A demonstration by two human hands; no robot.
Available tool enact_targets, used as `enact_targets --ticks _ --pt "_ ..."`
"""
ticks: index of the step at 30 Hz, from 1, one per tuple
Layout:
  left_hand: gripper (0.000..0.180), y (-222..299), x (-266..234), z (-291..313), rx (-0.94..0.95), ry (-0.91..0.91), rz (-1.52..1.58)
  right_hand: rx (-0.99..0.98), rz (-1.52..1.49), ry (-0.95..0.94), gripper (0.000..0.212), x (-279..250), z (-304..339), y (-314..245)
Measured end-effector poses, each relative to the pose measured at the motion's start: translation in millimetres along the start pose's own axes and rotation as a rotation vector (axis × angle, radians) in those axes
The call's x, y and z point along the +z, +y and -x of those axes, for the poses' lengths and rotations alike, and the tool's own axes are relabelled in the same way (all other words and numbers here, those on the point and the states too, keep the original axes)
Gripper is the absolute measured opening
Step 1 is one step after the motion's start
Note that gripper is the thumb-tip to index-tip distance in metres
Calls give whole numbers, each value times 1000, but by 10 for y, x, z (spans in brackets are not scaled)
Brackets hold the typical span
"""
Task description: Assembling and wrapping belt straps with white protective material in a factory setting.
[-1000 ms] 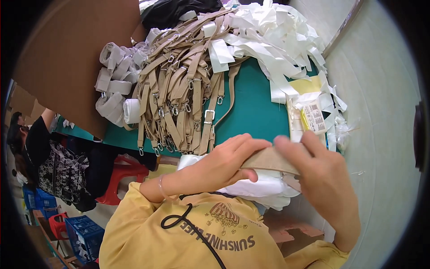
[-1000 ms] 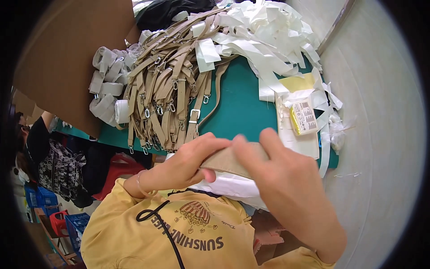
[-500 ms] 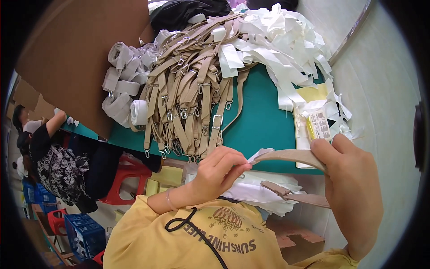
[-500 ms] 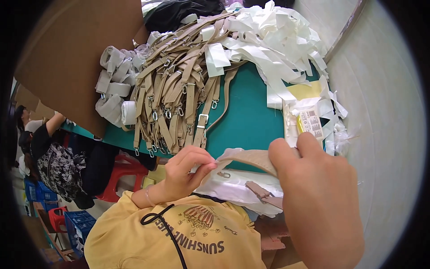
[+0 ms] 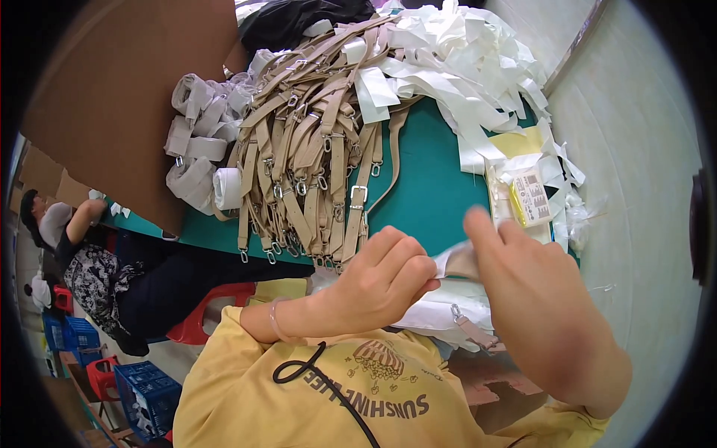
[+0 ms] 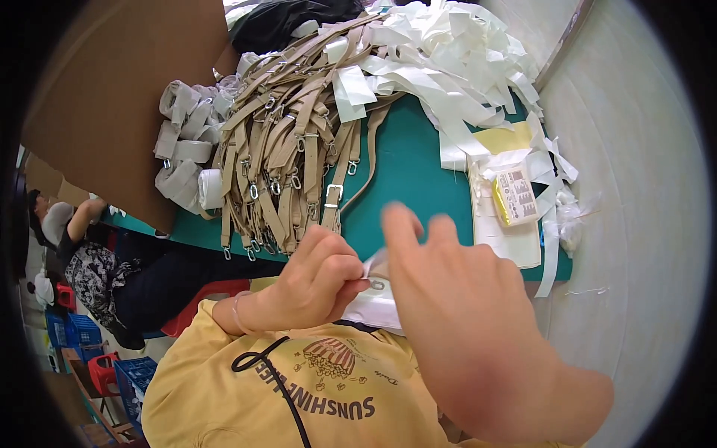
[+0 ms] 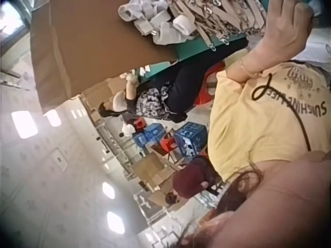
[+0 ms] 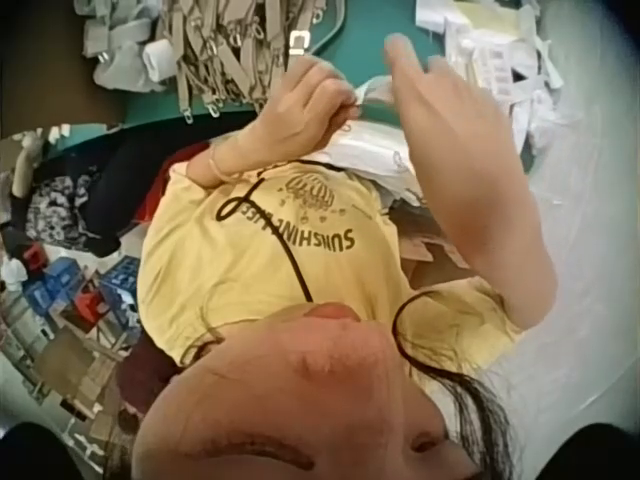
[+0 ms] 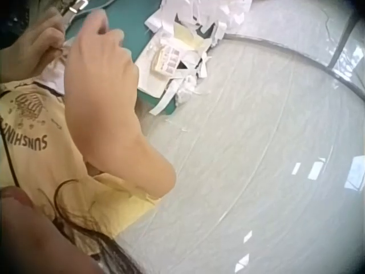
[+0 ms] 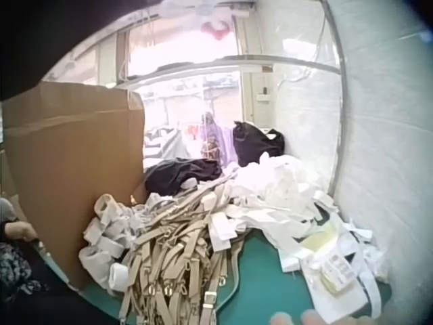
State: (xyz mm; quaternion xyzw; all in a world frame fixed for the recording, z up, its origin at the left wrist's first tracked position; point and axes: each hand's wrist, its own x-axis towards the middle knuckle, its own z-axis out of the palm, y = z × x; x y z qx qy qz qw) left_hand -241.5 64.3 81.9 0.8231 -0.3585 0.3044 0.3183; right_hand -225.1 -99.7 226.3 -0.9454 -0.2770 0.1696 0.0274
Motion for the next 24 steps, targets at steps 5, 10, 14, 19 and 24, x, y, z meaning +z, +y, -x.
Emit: enact_targets --ticks 5,10,14,19,24 --pt "21 -3 -143 -182 73 6 -214 -202 -464 401 69 552 -152 264" --pt "17 -181 -205 -135 285 -324 -423 9 -792 602 78 1972 -125 542" --pt "16 -259 -174 -122 365 -304 -467 239 -901 636 56 2985 387 512" --pt "15 -272 -97 -34 320 -216 -350 51 -280 932 43 1991 1020 789" --pt "16 -201 -127 -8 284 -117 -185 172 -133 813 21 460 952 283"
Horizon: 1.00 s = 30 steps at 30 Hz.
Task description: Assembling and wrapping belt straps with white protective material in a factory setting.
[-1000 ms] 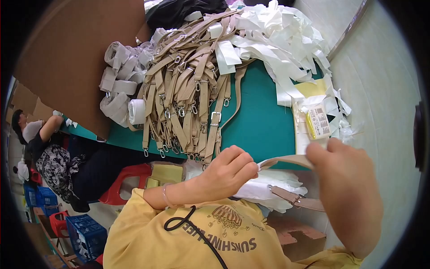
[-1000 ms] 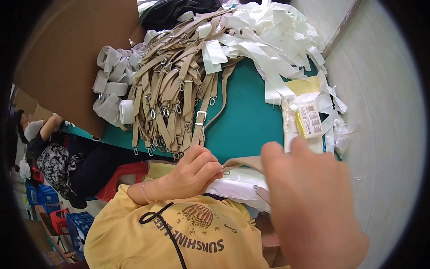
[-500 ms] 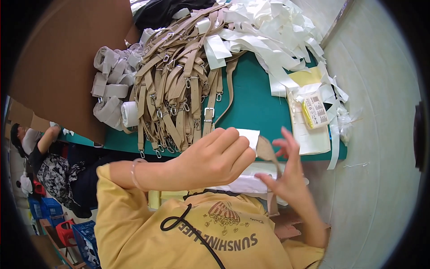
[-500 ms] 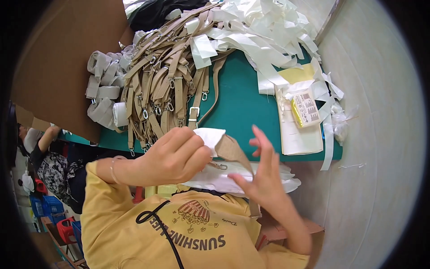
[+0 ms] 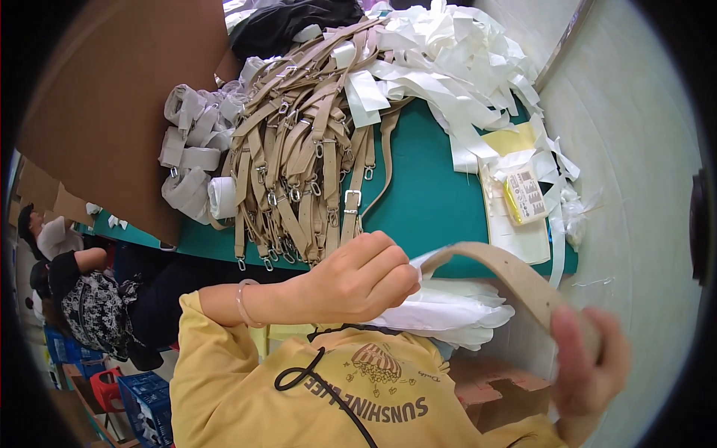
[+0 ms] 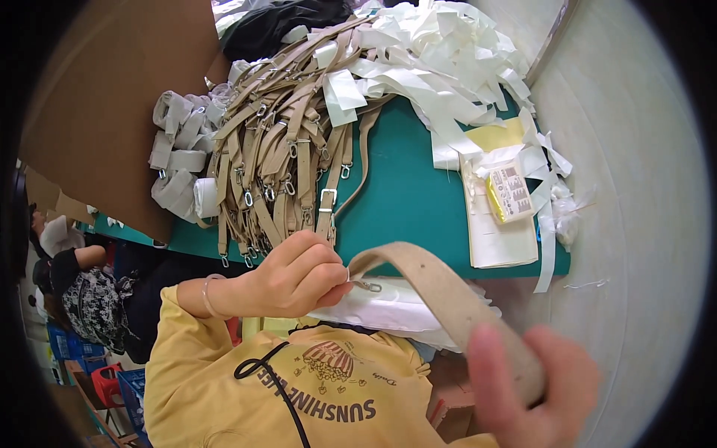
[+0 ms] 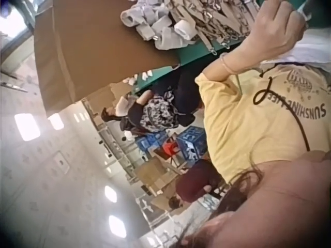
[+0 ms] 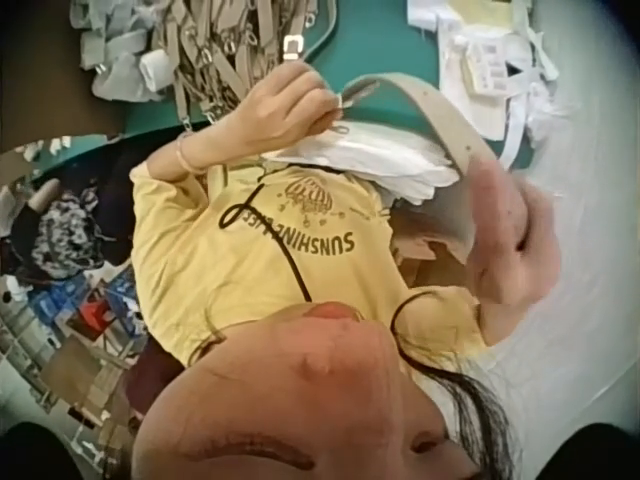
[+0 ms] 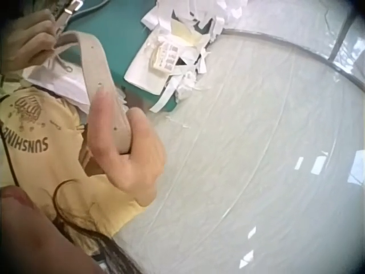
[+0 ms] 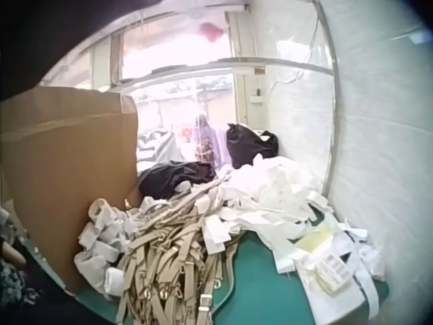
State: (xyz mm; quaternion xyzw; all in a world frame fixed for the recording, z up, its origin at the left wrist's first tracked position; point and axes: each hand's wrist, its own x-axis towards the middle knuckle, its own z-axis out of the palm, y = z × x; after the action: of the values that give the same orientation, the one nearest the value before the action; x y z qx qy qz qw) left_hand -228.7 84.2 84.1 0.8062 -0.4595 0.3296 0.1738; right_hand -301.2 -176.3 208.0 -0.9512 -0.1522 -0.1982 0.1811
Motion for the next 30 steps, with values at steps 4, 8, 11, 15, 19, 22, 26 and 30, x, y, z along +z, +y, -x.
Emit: enact_targets --ticks 4,8,11,15,19,22,26,30 --pt "21 -9 -121 5 -73 25 195 -233 -7 -212 23 -360 -687 -283" --pt "20 -33 -226 -17 -29 136 584 -281 -27 -90 31 -316 -777 -381" --pt "69 -35 93 195 -345 199 1120 -304 -183 -82 37 -173 -837 -387" --pt "95 324 306 391 -655 -114 1346 -292 -90 -235 36 -146 -994 -443" --pt "54 463 296 303 -766 -128 1158 -194 73 -422 34 -344 -959 -514" --pt "48 356 177 235 -647 -136 1195 -152 173 -568 33 -495 -1014 -583" --pt "41 164 -8 148 -623 -109 1137 -113 315 -750 33 -764 -1141 -831" --pt "40 -156 -439 18 -512 -204 810 -185 208 -643 30 -718 -1162 -684"
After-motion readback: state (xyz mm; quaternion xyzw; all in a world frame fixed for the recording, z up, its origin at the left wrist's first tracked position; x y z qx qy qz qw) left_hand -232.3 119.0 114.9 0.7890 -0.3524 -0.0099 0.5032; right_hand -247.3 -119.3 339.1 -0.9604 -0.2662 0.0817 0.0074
